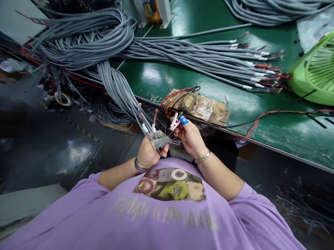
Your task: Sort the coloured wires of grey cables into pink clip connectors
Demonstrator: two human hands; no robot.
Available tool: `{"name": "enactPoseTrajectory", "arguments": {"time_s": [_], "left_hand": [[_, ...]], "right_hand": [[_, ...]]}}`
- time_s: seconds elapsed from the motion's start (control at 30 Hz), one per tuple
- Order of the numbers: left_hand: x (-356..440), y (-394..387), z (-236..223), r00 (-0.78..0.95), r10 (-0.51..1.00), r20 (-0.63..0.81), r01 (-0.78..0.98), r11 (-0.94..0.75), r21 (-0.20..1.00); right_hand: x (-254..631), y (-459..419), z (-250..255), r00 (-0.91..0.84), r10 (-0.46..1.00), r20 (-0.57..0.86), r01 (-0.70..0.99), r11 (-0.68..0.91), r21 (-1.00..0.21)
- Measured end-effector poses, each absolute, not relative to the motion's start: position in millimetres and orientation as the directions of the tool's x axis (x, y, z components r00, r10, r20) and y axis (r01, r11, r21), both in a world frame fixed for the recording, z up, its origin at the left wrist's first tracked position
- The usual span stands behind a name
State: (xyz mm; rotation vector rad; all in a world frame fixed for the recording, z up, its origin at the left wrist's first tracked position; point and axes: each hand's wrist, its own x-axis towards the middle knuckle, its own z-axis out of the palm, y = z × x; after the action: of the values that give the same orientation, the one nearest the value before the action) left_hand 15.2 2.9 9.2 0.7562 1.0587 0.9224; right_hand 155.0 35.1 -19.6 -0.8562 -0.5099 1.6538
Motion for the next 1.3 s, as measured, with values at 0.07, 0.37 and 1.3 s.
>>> {"name": "enactPoseTrajectory", "arguments": {"time_s": [0.07, 0.37, 1.3], "left_hand": [[17.1, 4.6, 8.2, 0.191, 0.901, -0.389, -0.270, 0.429, 0.862], [18.2, 9.3, 3.1, 0.197, 0.894, -0.403, -0.276, 0.445, 0.852], [24.0, 4.3, 6.8, 0.083, 0.938, -0.337, -0.295, 0.346, 0.891]], "right_hand": [[153.1, 33.8, -23.2, 0.045, 0.976, -0.211, -0.594, -0.143, -0.792], [148.5, 43.0, -30.2, -0.182, 0.931, -0.316, -0.701, -0.349, -0.622], [151.3, 38.7, -20.6, -0.164, 0.945, -0.284, -0.704, -0.314, -0.637]]}}
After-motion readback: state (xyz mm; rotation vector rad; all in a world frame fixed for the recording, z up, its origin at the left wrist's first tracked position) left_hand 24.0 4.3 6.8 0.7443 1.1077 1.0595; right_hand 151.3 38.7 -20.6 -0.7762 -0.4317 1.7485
